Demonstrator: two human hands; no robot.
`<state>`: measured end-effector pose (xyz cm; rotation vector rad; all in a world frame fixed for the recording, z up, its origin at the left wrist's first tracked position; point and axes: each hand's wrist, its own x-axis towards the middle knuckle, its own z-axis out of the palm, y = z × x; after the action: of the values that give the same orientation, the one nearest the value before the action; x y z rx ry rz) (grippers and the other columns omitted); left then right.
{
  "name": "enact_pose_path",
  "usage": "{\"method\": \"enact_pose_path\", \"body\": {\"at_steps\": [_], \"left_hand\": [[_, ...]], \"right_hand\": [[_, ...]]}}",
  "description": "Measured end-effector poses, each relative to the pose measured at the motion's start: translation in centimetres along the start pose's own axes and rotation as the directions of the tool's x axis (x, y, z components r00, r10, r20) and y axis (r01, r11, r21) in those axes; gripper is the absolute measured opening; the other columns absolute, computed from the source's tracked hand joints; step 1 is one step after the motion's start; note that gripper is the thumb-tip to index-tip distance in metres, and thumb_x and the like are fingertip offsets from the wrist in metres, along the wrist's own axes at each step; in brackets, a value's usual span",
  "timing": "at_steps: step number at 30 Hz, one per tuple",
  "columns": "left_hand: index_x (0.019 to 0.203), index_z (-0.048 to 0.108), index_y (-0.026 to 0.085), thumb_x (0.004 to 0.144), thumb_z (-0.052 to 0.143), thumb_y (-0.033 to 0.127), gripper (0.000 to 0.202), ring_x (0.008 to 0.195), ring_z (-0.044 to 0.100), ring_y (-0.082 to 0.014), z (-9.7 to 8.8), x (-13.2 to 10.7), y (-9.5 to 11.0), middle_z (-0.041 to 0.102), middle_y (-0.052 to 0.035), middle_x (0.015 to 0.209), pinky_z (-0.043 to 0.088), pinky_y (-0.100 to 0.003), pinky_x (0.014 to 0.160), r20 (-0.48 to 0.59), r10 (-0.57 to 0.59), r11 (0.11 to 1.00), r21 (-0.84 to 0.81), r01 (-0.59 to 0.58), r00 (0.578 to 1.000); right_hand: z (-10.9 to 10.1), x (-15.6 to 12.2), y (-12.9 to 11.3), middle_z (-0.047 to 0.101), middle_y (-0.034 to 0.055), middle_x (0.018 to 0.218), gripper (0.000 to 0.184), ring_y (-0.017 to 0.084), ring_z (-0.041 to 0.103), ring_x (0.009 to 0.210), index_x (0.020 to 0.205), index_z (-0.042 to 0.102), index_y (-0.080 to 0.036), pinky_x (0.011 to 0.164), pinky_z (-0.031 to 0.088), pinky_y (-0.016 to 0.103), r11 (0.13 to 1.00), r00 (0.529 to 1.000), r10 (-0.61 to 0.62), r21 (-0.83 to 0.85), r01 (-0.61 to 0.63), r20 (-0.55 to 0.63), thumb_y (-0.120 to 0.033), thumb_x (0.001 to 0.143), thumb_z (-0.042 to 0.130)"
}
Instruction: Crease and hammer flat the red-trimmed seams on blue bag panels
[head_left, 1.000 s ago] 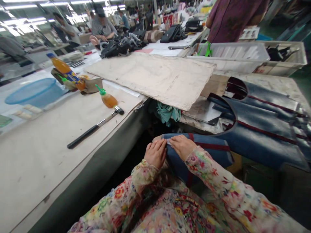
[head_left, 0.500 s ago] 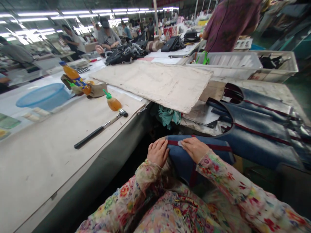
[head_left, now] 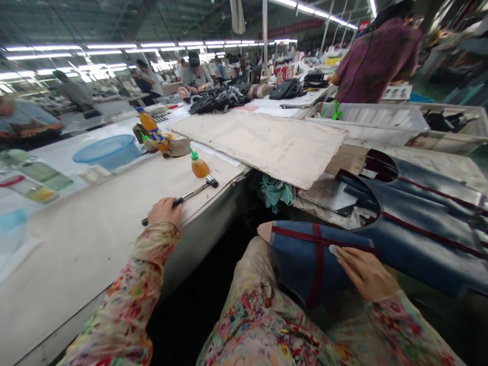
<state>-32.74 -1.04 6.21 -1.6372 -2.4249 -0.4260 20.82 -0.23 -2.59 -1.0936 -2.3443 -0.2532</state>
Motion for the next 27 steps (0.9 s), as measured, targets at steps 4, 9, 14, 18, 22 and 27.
{"method": "enact_pose_path", "body": {"at_steps": [4,9,14,18,22,27], "left_hand": [[0.092,0.061,0.021,0.075,0.044,0.047,0.036,0.093,0.053,-0.0291,0.1,0.2,-3.7,0.058,-0.0152,0.091,0.039,-0.039,0.075,-0.008,-0.106,0.994,0.006,0.106,0.994],[0.082,0.056,0.015,0.077,0.038,0.052,0.042,0.084,0.051,-0.0238,-0.7,-0.3,0.4,0.054,-0.0099,0.082,0.037,-0.031,0.069,0.206,-0.003,0.999,-0.047,0.013,0.978],[0.078,0.052,0.017,0.081,0.027,0.053,0.044,0.059,0.049,-0.0126,0.8,-5.4,7.8,0.049,0.0016,0.06,0.038,-0.023,0.058,0.43,0.176,0.955,-0.294,-0.048,0.885],[0.078,0.052,0.017,0.077,0.033,0.06,0.047,0.045,0.039,-0.0091,3.0,-10.7,14.1,0.041,0.0051,0.05,0.032,-0.021,0.044,0.579,0.392,0.721,-0.676,0.151,0.715],[0.088,0.053,0.016,0.081,0.032,0.055,0.044,0.046,0.038,-0.0084,2.4,-12.8,17.8,0.041,0.0044,0.054,0.032,-0.02,0.046,0.537,0.51,0.609,-0.777,0.158,0.673],[0.1,0.05,0.017,0.084,0.027,0.044,0.039,0.063,0.053,-0.0156,2.6,-12.7,18.6,0.053,-0.0027,0.068,0.038,-0.026,0.058,0.533,0.57,0.759,-0.633,-0.152,0.626]], "right_hand": [[0.1,-0.9,0.1,0.06,0.0068,0.097,0.035,0.017,0.054,0.089,0.108,0.059,-0.013,0.079,0.043,0.029,0.999,1.0,0.014,-0.028,-0.015,-0.028,-0.034,0.088,0.04],[-0.3,-0.9,-0.7,0.06,0.0062,0.095,0.035,0.016,0.054,0.088,0.105,0.06,-0.014,0.079,0.044,0.029,0.995,0.995,0.094,-0.035,-0.096,-0.032,-0.034,0.089,0.036],[-0.9,-1.8,-1.7,0.06,0.0067,0.096,0.033,0.017,0.053,0.09,0.106,0.06,-0.014,0.081,0.044,0.031,0.986,0.986,0.166,-0.012,-0.167,-0.026,-0.031,0.088,0.038],[-0.9,-2.0,-2.0,0.06,0.0069,0.097,0.032,0.016,0.053,0.09,0.106,0.06,-0.014,0.081,0.045,0.031,0.973,0.973,0.228,-0.013,-0.229,-0.034,-0.03,0.088,0.039],[-0.9,-2.2,-1.9,0.06,0.0064,0.098,0.029,0.016,0.052,0.092,0.109,0.058,-0.014,0.082,0.045,0.031,0.981,0.98,0.195,0.005,-0.195,-0.027,-0.027,0.086,0.044],[-1.0,-2.0,-2.3,0.059,0.0076,0.098,0.028,0.016,0.052,0.092,0.107,0.059,-0.014,0.083,0.045,0.033,0.96,0.962,0.272,0.079,-0.268,-0.036,-0.026,0.086,0.044]]}}
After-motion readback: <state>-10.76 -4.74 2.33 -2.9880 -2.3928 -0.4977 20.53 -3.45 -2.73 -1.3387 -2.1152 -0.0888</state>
